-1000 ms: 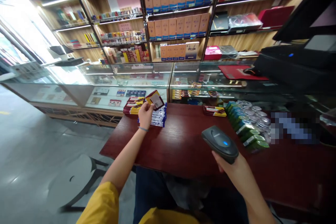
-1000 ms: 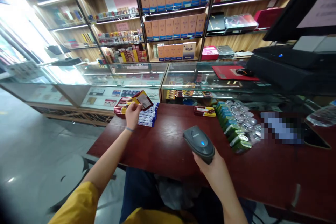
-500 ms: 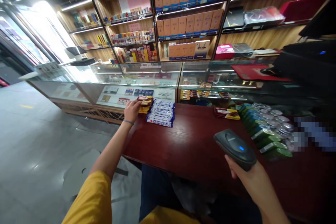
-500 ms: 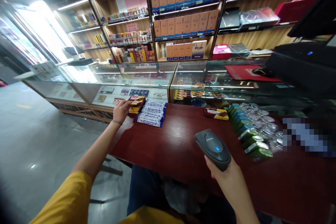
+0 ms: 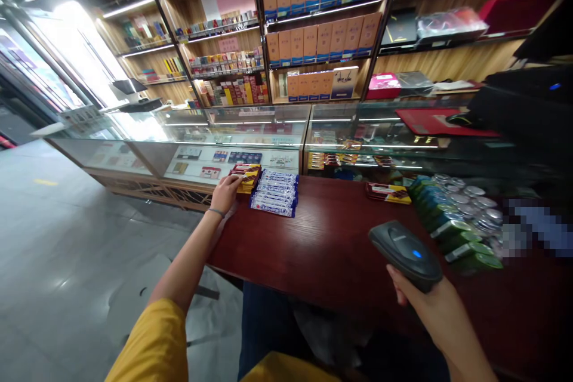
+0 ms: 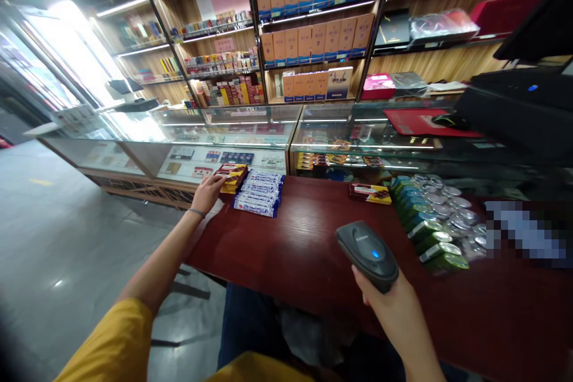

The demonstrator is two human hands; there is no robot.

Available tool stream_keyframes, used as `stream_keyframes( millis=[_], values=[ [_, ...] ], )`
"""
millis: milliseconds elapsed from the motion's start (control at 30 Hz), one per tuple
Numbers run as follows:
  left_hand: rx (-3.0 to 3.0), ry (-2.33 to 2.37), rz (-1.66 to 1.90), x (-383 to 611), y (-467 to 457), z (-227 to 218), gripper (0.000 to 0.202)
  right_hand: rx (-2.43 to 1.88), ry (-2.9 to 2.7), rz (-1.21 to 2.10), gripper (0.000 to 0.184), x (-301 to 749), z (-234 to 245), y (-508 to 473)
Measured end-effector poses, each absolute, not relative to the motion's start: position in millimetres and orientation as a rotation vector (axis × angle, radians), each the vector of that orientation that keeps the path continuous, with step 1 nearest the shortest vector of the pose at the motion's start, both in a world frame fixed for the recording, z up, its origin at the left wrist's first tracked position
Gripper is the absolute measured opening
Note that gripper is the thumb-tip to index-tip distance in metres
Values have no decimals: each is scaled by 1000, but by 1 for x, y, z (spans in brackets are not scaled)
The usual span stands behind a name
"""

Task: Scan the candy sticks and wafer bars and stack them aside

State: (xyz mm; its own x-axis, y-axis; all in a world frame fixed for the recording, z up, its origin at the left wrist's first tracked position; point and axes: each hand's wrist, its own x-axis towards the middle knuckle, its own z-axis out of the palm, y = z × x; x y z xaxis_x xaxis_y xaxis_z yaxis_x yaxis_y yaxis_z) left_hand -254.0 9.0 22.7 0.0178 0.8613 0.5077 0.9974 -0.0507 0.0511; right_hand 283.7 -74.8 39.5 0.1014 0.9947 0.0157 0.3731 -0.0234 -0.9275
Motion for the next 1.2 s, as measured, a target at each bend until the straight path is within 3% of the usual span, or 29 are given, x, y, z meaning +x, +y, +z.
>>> stream_keyframes(
  millis=[267, 533, 933, 1200],
  values=[
    [-1920, -1780, -807, -231, 13, 32, 49, -1525, -1378, 931, 34, 285, 44, -77],
    [-2250, -1401, -889, -106, 72, 39, 51, -1443, -1256, 934, 35, 296, 43, -77],
    [-2636, -1241, -802, 114, 155, -3, 41, -1442, -1171, 882, 33, 333, 53, -82],
    [-2721, -1353, -672, 181, 177, -27, 40, -1434, -1107, 910, 36, 346, 58, -88]
  ],
)
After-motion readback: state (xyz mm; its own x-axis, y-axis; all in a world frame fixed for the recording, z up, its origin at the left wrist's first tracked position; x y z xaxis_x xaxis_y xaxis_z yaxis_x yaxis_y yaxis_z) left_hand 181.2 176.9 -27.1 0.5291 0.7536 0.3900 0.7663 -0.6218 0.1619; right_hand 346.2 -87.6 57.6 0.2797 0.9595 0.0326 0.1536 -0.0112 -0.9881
